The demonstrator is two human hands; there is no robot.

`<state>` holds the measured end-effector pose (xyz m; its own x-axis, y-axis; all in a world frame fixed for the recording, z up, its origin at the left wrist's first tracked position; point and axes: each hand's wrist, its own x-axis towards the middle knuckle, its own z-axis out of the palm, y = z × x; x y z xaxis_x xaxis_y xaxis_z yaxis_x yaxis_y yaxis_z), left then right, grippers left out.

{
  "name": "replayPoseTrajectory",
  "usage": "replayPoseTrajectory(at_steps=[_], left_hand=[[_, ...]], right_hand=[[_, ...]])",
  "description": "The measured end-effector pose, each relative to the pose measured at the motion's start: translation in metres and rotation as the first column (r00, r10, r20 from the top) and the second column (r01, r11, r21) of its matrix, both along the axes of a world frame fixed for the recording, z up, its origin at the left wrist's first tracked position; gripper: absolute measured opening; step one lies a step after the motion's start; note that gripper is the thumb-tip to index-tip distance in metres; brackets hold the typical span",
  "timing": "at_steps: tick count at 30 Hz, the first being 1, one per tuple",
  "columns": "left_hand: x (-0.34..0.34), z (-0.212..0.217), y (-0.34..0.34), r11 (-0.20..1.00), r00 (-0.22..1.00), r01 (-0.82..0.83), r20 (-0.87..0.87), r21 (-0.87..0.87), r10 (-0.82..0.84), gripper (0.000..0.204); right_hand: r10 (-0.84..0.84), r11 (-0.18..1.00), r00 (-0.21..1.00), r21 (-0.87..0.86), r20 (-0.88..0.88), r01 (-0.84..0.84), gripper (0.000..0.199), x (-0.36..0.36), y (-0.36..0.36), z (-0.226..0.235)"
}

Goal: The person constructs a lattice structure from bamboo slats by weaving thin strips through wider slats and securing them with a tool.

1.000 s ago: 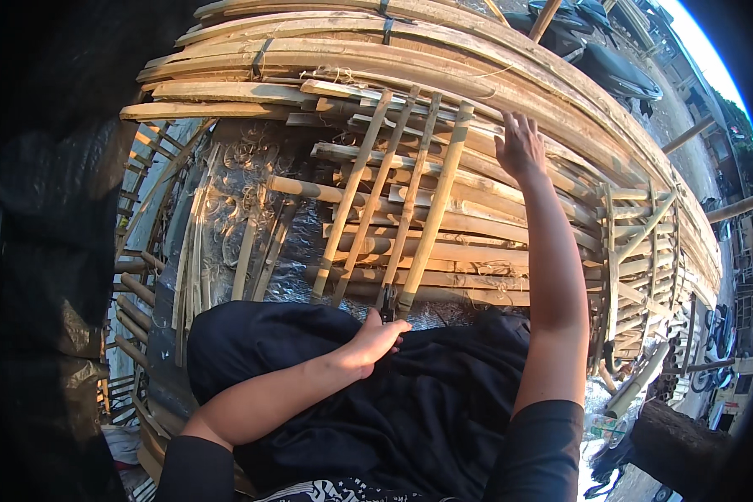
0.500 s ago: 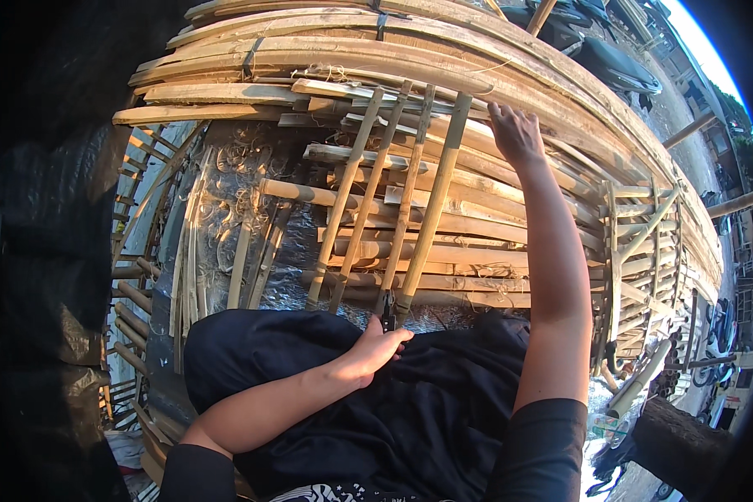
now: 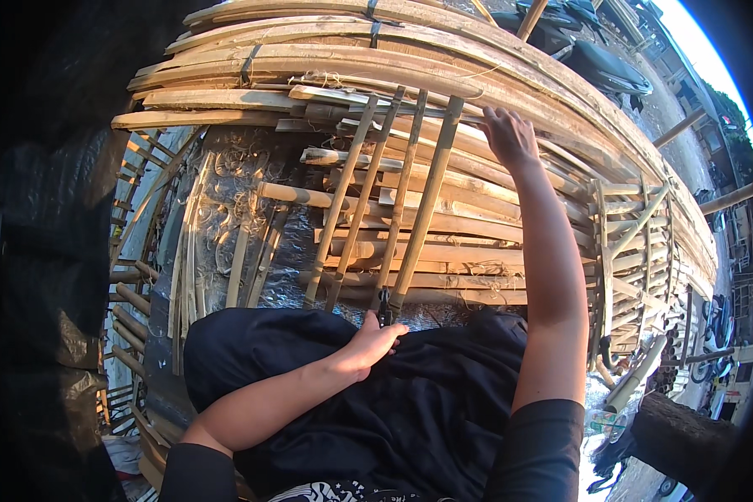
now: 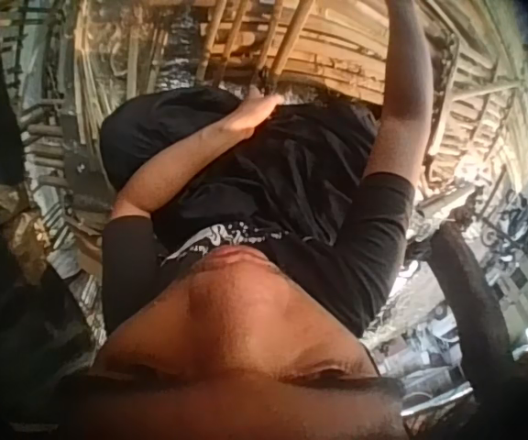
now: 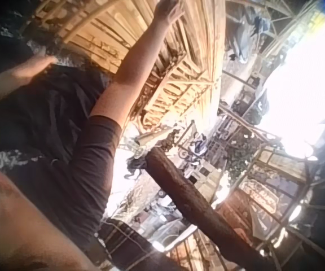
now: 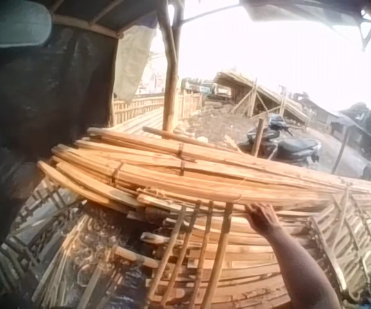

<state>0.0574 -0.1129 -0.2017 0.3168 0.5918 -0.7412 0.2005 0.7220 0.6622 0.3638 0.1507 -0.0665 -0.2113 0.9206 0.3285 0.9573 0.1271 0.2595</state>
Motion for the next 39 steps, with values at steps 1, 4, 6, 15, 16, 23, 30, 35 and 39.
replayPoseTrajectory(at_steps=[1,4,6,15,16,23,30,35,39], left_hand=[[0.0,0.001,0.0,1.0,1.0,-0.002,0.0,-0.007,0.002,0.064],[0.001,0.002,0.0,1.0,1.0,-0.001,-0.005,0.022,0.001,0.064],[0.001,0.001,-0.001,1.0,1.0,-0.001,-0.007,0.027,0.001,0.064],[0.002,0.001,0.003,0.999,1.0,0.008,-0.021,0.047,-0.007,0.065],[0.002,0.002,0.003,0.999,1.0,0.011,-0.025,0.047,-0.01,0.064],[-0.004,0.015,0.007,0.993,0.992,0.098,0.084,-0.063,-0.092,0.103],[0.001,0.005,0.002,1.0,1.0,0.011,-0.022,0.011,-0.011,0.056],[0.001,0.002,0.002,1.0,1.0,0.018,-0.01,-0.007,-0.018,0.052],[0.002,-0.003,0.002,1.0,1.0,0.003,0.002,0.005,-0.003,0.05]], right_hand=[[0.012,1.0,1.0,0.017,-0.016,-0.012,0.022,0.0,-0.001,-0.001],[0.031,0.999,0.999,0.019,-0.027,-0.031,0.022,0.004,-0.003,-0.003],[0.016,1.0,0.999,0.018,-0.038,-0.015,0.022,-0.002,-0.007,-0.003],[-0.062,0.998,0.988,-0.017,-0.139,0.06,0.024,-0.009,-0.021,-0.014],[-0.058,0.998,0.987,-0.02,-0.148,0.056,0.024,-0.009,-0.023,-0.015],[-0.111,0.994,0.973,-0.042,-0.203,0.105,0.022,-0.008,-0.029,-0.033],[-0.151,0.981,0.962,-0.155,-0.227,0.118,0.021,-0.006,-0.032,-0.038],[-0.027,0.998,0.976,0.052,-0.217,0.04,0.03,-0.002,-0.045,-0.045],[0.031,0.998,0.957,0.053,-0.288,-0.016,0.049,-0.024,-0.092,-0.035]])
